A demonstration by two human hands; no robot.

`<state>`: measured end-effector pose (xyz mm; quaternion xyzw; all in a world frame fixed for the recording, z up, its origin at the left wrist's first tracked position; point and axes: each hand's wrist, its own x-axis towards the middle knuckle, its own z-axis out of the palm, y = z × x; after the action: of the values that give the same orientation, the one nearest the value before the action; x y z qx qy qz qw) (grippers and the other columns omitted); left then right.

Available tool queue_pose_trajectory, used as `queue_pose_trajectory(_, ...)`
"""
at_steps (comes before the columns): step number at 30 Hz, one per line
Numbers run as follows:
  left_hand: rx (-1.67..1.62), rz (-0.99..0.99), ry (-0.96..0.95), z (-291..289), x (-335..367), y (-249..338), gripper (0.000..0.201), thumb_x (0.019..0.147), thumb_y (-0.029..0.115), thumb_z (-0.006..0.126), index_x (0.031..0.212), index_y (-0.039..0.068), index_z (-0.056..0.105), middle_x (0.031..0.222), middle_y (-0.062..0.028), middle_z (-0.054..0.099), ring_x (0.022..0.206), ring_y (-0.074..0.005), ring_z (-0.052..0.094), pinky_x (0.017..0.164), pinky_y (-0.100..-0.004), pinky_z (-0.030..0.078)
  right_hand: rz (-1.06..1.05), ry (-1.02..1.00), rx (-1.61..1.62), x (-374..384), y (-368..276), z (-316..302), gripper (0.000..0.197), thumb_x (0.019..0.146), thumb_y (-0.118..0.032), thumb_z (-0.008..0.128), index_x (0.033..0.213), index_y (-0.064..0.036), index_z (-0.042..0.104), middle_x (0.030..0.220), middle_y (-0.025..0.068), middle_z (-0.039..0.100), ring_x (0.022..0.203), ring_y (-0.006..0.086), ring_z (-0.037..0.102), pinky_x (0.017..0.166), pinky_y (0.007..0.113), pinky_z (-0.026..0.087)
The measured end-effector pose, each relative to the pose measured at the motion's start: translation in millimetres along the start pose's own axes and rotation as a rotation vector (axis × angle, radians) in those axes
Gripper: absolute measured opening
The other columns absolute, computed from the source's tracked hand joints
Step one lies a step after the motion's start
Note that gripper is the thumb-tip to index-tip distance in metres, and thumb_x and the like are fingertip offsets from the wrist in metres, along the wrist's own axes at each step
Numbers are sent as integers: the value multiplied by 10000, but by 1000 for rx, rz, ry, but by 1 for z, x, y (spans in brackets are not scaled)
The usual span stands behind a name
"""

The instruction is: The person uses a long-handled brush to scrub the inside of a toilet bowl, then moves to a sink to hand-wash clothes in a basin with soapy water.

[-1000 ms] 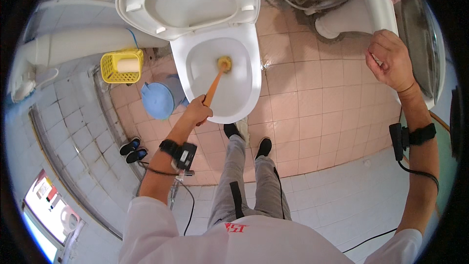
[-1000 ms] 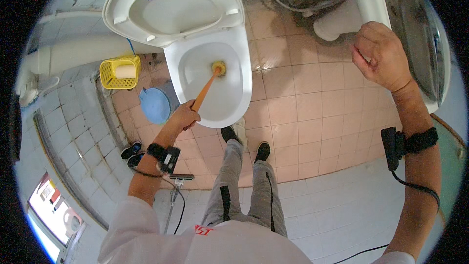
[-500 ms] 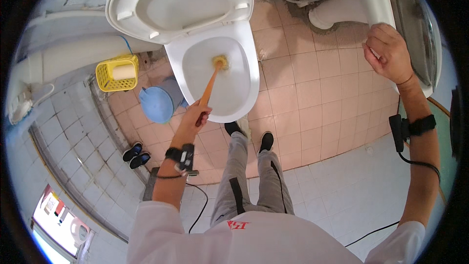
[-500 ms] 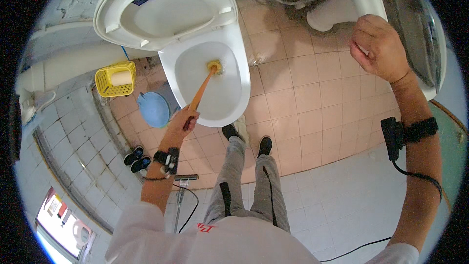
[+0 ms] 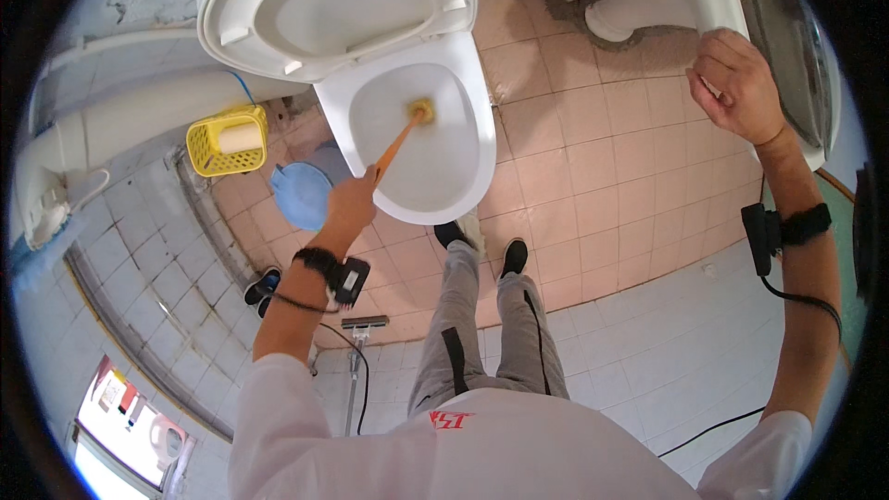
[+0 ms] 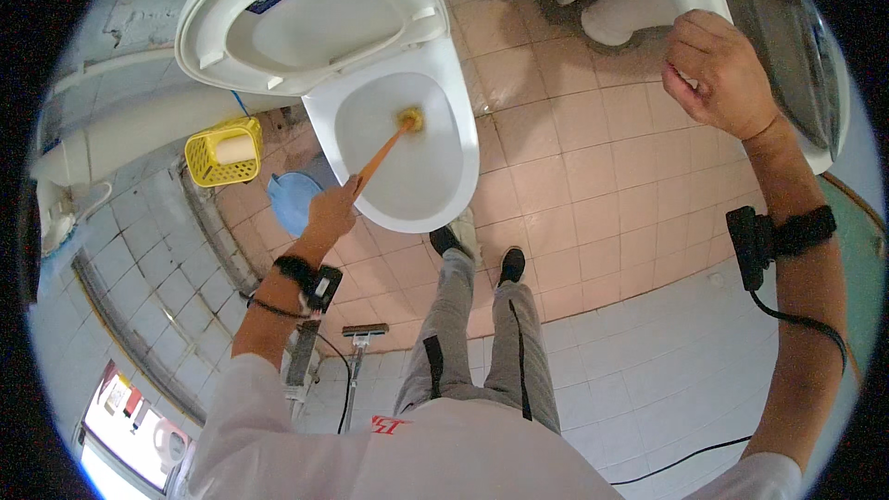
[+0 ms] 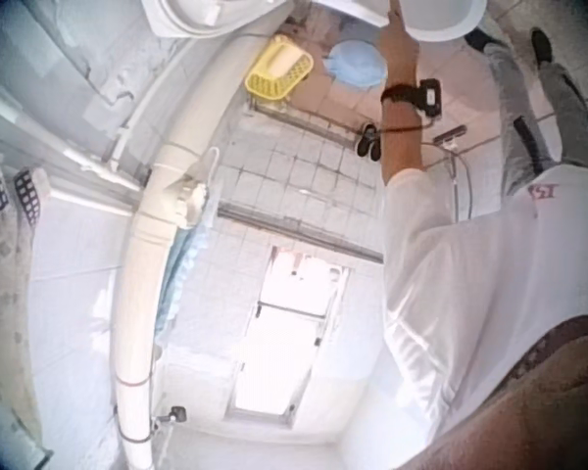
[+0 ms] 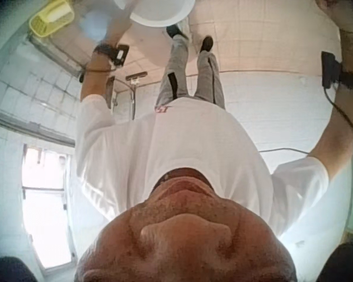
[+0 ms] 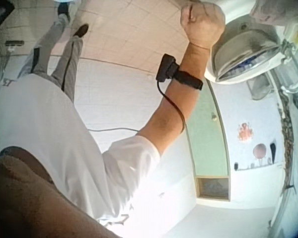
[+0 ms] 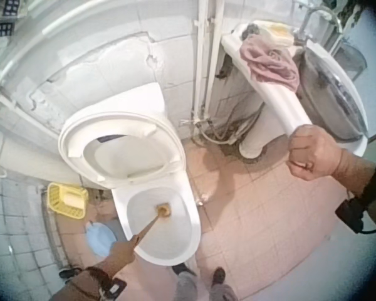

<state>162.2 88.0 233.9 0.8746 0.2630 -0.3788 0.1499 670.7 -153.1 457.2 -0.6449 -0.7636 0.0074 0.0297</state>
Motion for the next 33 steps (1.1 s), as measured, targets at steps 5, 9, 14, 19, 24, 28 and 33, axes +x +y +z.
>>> queue_pose_trajectory(5,135,132,4,-5,25,-9,620,816,90,637,1411,64,468,888,-148,700,825,-352,692,665,-464,550,-3,31,-1,1,-3,2,138,698,-42,718,792,-8,623,908,118,621,923,315,622,829,399,523)
queue_pose_trajectory(9,349,309,-74,-82,12,-11,491,830,80,625,1313,47,545,886,-146,696,808,-346,688,654,-467,544,27,18,30,-4,-2,2,125,710,4,721,750,-4,602,854,119,598,876,310,611,793,394,512)
queue_pose_trajectory(14,474,480,152,-90,66,-6,283,797,74,655,1078,36,653,783,-135,684,772,-325,692,656,-434,546,-32,74,35,6,-2,0,126,712,0,721,740,-5,598,848,123,593,868,314,608,786,392,511)
queue_pose_trajectory(19,512,521,92,-96,77,13,244,806,68,635,1045,30,661,776,-145,687,726,-337,693,633,-441,547,-1,21,22,-4,1,5,133,701,-59,720,755,-18,606,881,121,599,900,328,613,813,409,516)
queue_pose_trajectory(24,573,588,13,-142,73,12,279,771,34,661,1048,62,667,735,-142,670,732,-344,696,618,-446,549,0,34,48,-2,-1,2,128,733,-4,724,730,-6,596,844,122,604,856,306,620,785,386,524)
queue_pose_trajectory(28,643,603,-18,-130,103,15,314,729,24,697,1038,74,672,679,-122,655,705,-329,689,627,-435,548,-36,55,22,3,2,2,123,728,-52,713,749,-19,596,846,110,587,861,306,611,777,399,520)
queue_pose_trajectory(33,712,674,40,-123,108,23,616,799,25,621,1347,252,454,686,-90,653,665,-301,676,596,-397,539,-33,85,26,0,3,7,138,725,-79,708,748,-23,584,844,108,578,852,314,603,768,408,516)
